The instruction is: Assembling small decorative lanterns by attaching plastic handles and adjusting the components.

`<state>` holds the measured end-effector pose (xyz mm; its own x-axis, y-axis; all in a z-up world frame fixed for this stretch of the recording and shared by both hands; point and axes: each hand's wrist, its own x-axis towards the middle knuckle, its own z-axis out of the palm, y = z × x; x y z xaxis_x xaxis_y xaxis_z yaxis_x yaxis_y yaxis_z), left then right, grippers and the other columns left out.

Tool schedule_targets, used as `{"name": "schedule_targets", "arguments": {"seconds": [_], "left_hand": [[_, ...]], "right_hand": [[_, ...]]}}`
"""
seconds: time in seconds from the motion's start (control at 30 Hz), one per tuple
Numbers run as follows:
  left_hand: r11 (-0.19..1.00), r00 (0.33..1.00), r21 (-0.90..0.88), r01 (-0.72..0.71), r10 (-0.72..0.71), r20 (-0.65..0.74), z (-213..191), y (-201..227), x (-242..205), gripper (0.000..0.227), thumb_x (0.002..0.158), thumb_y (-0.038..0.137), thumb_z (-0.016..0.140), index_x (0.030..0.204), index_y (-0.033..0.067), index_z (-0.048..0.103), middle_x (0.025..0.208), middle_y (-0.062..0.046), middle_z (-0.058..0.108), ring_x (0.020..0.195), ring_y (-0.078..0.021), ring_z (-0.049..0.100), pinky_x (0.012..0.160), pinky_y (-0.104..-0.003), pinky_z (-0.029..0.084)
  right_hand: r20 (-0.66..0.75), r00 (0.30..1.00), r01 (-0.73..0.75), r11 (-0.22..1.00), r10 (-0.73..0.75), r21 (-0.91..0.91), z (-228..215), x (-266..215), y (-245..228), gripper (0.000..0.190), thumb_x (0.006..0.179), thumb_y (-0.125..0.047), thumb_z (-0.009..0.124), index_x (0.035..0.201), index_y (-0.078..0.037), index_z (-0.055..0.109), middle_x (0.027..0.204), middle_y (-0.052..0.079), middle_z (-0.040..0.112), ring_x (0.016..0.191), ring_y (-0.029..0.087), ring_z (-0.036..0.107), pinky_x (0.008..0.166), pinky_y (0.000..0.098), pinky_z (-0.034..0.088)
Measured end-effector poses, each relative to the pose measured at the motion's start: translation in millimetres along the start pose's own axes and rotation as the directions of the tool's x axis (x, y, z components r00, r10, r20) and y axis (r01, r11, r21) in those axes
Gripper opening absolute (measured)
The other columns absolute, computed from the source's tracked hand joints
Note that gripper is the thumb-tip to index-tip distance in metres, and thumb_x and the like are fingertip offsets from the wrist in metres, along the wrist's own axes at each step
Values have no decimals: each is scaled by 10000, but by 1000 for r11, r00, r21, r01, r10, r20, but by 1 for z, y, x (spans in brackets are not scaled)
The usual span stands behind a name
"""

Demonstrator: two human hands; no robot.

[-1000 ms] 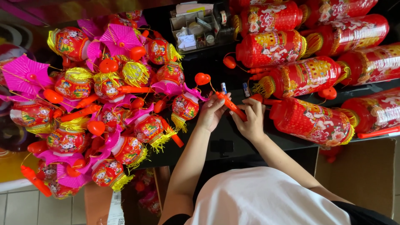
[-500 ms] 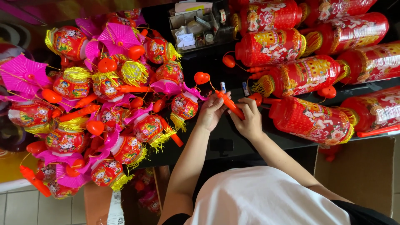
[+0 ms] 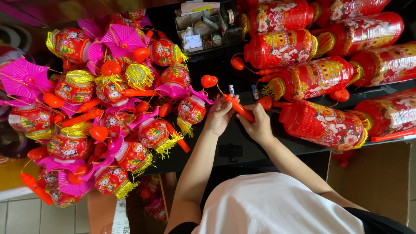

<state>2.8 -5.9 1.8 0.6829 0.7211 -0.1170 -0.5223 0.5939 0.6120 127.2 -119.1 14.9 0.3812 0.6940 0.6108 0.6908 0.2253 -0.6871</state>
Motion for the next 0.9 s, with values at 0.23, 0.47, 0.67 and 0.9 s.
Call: {"name": "schedule_targets", "arguments": {"seconds": [0.23,0.47,0.67,0.9], "left_hand": [[1000,1000,-20,2,-2,-1,1,2,-1,320,918,95,764,1232,110,707,1271,-202,688,1260,-324,606,1096,-449,462],[1000,1000,-13,-9,9,7,1,1,0,310,928,89,752,1234,112,707,1279,-199,685,1270,-322,599,1081,-435,477],[1000,1000,-3,-7,7,13,4,3,0,276,915,77,758,1182,137,721,1276,-186,690,1271,-326,602,1068,-416,486],[1000,999,2,-23,23,34,5,1,0,271,919,65,750,1183,106,705,1245,-187,707,1217,-290,645,1086,-433,477]], "right_hand": [[102,987,-137,981,123,135,-5,3,-6,158,989,-162,721,988,-4,725,676,124,642,534,312,634,459,349,449],[60,987,-157,983,152,99,-6,6,-16,385,872,-164,826,1214,-43,696,728,169,709,604,337,674,515,376,469],[-25,999,-36,997,38,68,-5,10,-11,274,888,-131,845,1111,-26,723,960,164,710,767,330,686,622,393,513],[64,998,-10,993,3,118,1,-2,13,162,1023,-146,664,1001,14,681,924,177,611,760,374,643,630,388,505]]}}
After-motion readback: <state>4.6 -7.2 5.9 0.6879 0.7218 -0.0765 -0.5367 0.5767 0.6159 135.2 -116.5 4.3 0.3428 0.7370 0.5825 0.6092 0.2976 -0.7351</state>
